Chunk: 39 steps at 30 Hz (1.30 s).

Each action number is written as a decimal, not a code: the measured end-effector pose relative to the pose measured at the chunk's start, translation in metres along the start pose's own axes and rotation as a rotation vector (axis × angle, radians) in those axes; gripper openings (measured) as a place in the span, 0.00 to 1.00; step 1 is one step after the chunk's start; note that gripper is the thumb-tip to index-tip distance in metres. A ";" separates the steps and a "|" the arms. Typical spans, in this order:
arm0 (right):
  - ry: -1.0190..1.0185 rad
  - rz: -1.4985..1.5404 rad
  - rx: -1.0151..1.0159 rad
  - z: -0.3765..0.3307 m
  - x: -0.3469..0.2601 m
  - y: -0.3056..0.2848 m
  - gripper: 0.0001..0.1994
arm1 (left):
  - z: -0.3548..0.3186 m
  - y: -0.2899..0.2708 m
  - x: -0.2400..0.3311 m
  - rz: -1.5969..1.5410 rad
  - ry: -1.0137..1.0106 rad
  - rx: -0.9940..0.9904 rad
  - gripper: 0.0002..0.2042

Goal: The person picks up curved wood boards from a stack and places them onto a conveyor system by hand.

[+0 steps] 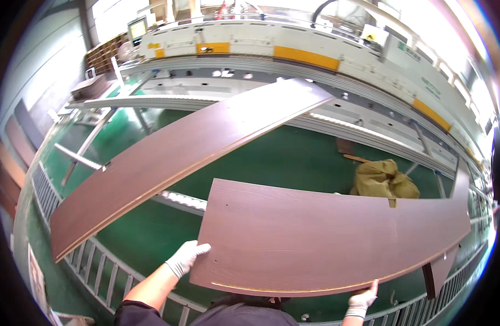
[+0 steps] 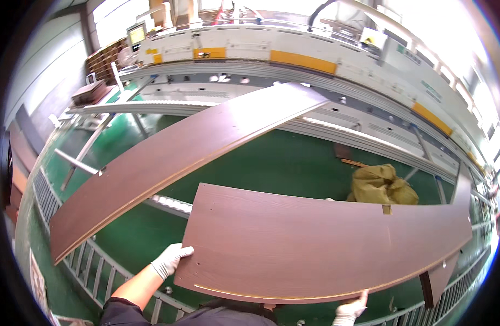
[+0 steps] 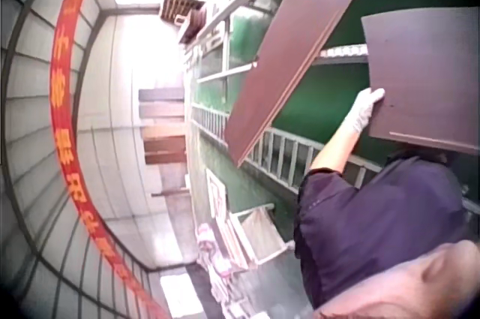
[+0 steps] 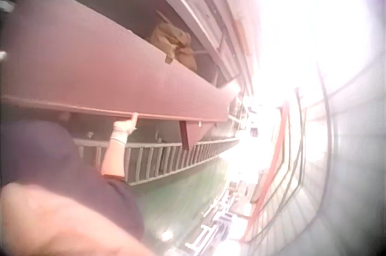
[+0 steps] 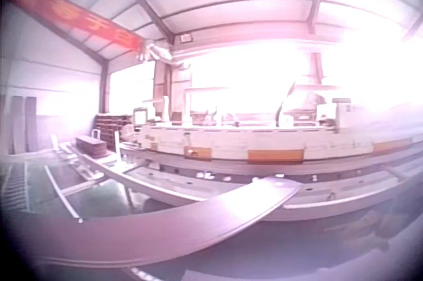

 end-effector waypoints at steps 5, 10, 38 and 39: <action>-0.064 0.068 0.041 0.087 -0.057 -0.082 0.32 | -0.027 -0.103 0.060 0.175 0.082 0.409 0.29; -0.162 -0.192 0.290 0.051 -0.032 -0.044 0.29 | -0.020 -0.234 0.077 0.476 0.120 0.656 0.24; 0.376 0.111 0.223 -0.087 0.060 -0.015 0.23 | 0.182 0.337 0.093 1.409 0.370 -0.536 0.29; 0.322 0.193 0.150 -0.071 0.062 -0.028 0.21 | 0.179 0.347 0.093 1.433 0.365 -0.558 0.29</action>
Point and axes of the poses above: each hand's wrist, its own z-axis towards the middle knuckle, its own y-axis out of the palm, x = y × z, the point moved 4 cm from there along z, towards the middle knuckle, and after that the axes turned 5 degrees about x, right-handed, at the moved point
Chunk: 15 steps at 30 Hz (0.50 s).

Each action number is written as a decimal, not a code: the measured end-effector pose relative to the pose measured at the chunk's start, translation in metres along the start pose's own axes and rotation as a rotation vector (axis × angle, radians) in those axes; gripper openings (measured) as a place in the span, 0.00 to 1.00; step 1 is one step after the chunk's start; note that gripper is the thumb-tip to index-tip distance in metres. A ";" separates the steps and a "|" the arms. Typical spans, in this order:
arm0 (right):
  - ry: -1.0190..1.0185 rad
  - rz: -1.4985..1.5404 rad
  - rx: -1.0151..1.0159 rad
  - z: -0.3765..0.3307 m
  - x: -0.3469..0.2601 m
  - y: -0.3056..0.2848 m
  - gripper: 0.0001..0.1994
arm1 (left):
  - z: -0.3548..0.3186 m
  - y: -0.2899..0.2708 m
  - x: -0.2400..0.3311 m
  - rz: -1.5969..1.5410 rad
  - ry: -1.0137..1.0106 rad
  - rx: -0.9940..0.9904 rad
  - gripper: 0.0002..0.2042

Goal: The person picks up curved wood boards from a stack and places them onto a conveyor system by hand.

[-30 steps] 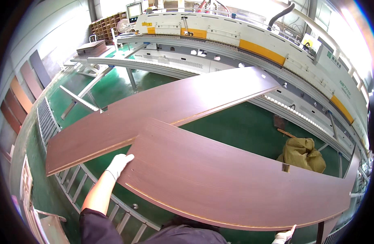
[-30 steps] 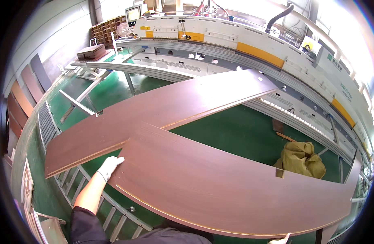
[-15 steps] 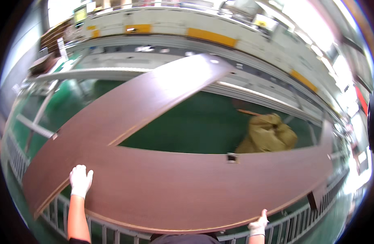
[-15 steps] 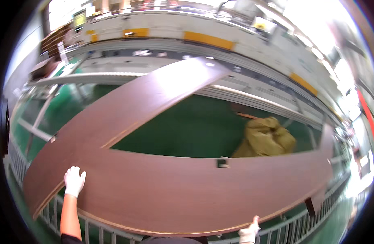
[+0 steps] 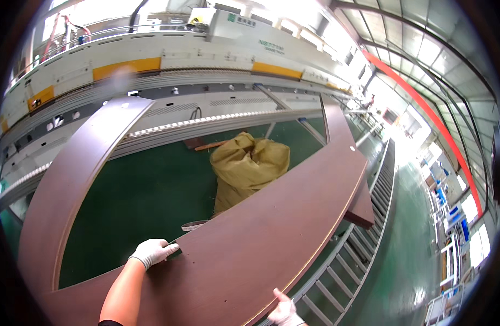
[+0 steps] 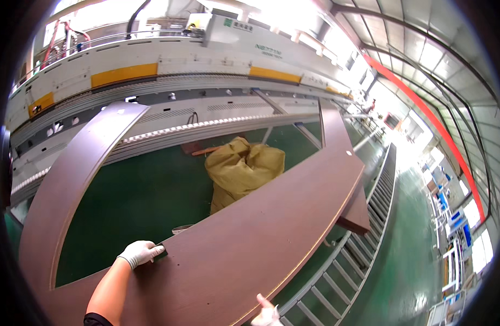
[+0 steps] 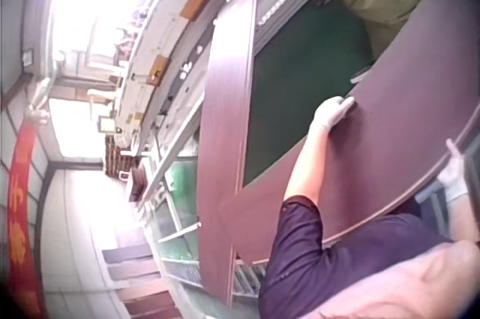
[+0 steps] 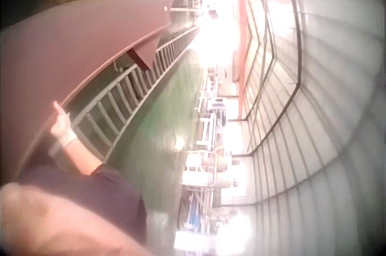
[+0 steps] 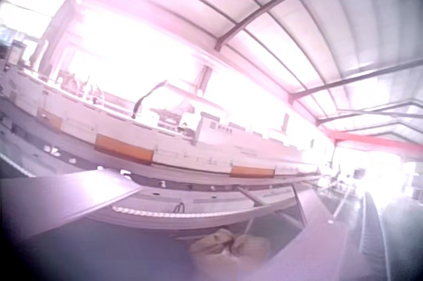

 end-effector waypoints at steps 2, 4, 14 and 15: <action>-0.135 -0.010 0.061 0.027 -0.045 -0.008 0.22 | 0.000 -0.002 0.005 0.095 -0.098 -0.054 0.30; -0.363 -0.006 0.078 0.029 -0.102 0.034 0.22 | 0.001 -0.005 0.001 0.274 0.005 0.081 0.29; -0.534 -0.188 0.164 0.144 -0.227 0.023 0.26 | -0.009 -0.028 -0.022 0.367 0.022 0.214 0.32; -0.500 -0.176 0.116 0.135 -0.202 0.039 0.26 | -0.022 -0.037 -0.039 0.359 -0.022 0.223 0.32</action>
Point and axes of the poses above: each hand's wrist, its own z-axis towards the middle knuckle, its own y-axis out of the palm, x = y × z, the point moved 4 cm from there along z, towards the middle knuckle, and after that the axes turned 5 degrees about x, right-handed, at the moved point
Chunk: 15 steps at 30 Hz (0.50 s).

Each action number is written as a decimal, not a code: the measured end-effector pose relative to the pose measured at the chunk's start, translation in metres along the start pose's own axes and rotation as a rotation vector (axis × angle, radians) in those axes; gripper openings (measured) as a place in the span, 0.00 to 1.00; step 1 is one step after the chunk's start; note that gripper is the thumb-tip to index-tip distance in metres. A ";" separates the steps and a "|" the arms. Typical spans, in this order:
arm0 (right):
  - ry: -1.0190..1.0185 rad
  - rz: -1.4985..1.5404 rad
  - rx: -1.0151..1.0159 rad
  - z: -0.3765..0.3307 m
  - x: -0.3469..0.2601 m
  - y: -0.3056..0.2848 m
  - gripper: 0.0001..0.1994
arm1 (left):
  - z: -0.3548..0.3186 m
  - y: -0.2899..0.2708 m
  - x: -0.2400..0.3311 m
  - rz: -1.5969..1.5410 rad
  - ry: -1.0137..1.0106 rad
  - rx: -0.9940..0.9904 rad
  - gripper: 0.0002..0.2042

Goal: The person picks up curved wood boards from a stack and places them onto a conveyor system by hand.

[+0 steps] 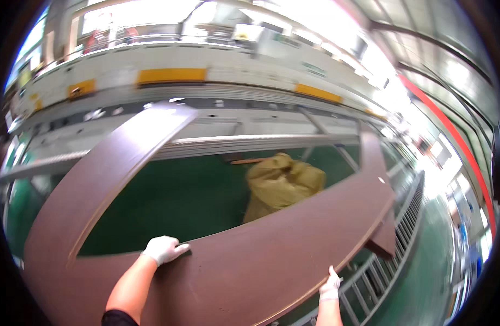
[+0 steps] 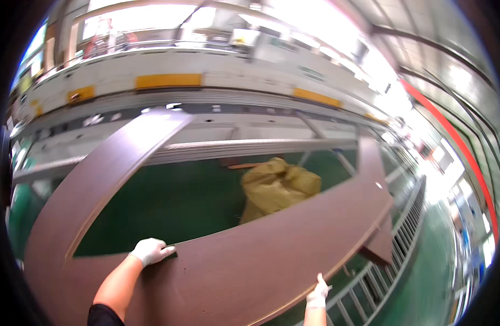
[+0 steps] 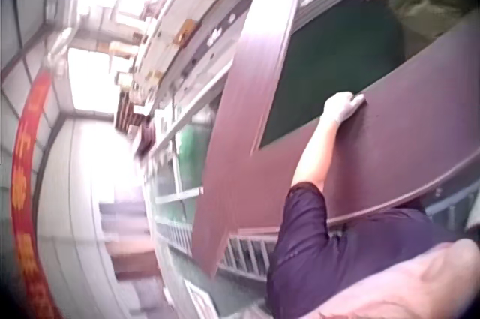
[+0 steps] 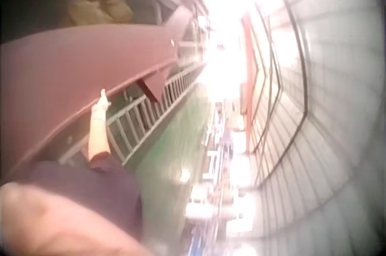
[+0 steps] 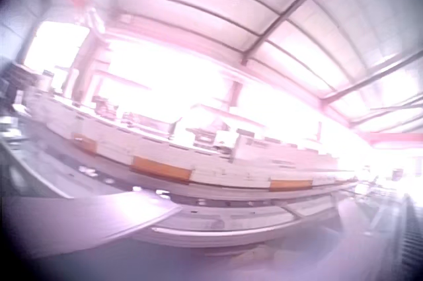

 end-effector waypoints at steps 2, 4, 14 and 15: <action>0.065 0.141 -0.142 -0.025 0.009 0.010 0.25 | -0.006 -0.006 -0.020 -0.018 -0.057 -0.015 0.33; 0.132 0.233 -0.205 -0.021 0.032 -0.008 0.25 | -0.016 -0.010 -0.036 -0.029 -0.105 -0.037 0.34; 0.216 0.097 -0.304 -0.082 0.089 0.065 0.27 | -0.150 -0.056 -0.147 0.012 -0.313 0.285 0.34; 0.168 0.087 -0.293 -0.066 0.089 0.055 0.26 | -0.156 -0.058 -0.153 0.014 -0.227 0.391 0.33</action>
Point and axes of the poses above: each hand's wrist, its own z-axis towards the middle knuckle, its own y-axis out of the palm, x = y × z, the point moved 4 cm from there along z, towards the middle knuckle, and after that the axes turned 5 degrees about x, right-handed, at the moved point
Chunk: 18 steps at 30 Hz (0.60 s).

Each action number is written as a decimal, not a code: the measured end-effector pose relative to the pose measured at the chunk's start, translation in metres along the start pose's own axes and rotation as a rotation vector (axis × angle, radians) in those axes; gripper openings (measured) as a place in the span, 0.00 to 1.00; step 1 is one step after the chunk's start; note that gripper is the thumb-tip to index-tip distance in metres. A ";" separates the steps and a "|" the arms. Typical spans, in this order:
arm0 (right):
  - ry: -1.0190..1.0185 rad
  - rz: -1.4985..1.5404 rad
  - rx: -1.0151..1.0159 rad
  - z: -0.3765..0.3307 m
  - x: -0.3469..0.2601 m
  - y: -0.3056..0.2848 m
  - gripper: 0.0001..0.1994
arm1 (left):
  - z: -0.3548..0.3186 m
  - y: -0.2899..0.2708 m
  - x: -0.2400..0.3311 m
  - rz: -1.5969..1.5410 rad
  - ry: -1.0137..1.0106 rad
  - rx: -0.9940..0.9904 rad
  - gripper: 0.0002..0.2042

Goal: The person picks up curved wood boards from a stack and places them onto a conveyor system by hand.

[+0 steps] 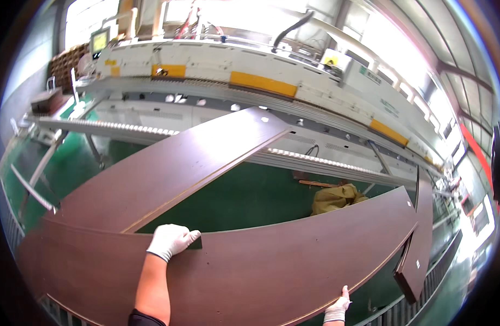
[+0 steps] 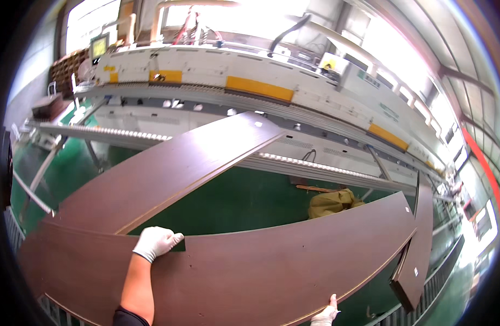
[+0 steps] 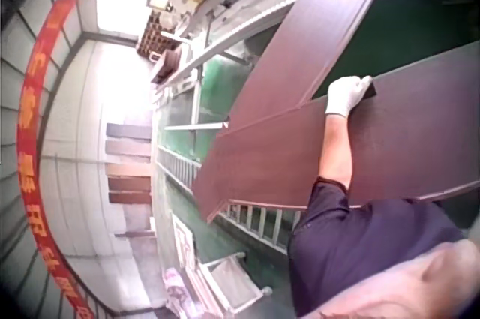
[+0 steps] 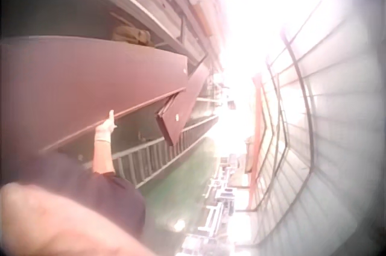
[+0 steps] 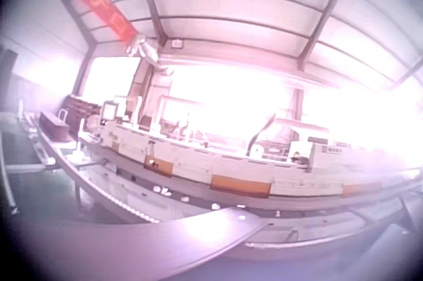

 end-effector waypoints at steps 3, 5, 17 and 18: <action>-0.091 -0.036 -0.051 -0.051 0.042 0.067 0.25 | -0.024 -0.034 -0.050 -0.024 -0.045 0.136 0.32; 0.055 0.058 -0.187 -0.100 0.083 0.141 0.25 | -0.045 -0.056 -0.101 0.021 -0.057 0.240 0.32; 0.171 -0.136 -0.292 -0.151 0.241 0.304 0.24 | -0.134 -0.101 -0.298 0.064 -0.357 0.391 0.26; 0.241 -0.154 -0.292 -0.154 0.256 0.310 0.25 | -0.144 -0.103 -0.308 0.057 -0.420 0.375 0.26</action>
Point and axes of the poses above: each hand's wrist, its own z-axis towards the middle knuckle, its own y-axis out of the palm, x = y × z, the point moved 4 cm from there along z, towards the middle knuckle, and after that the axes turned 5 degrees about x, right-handed, at the moved point
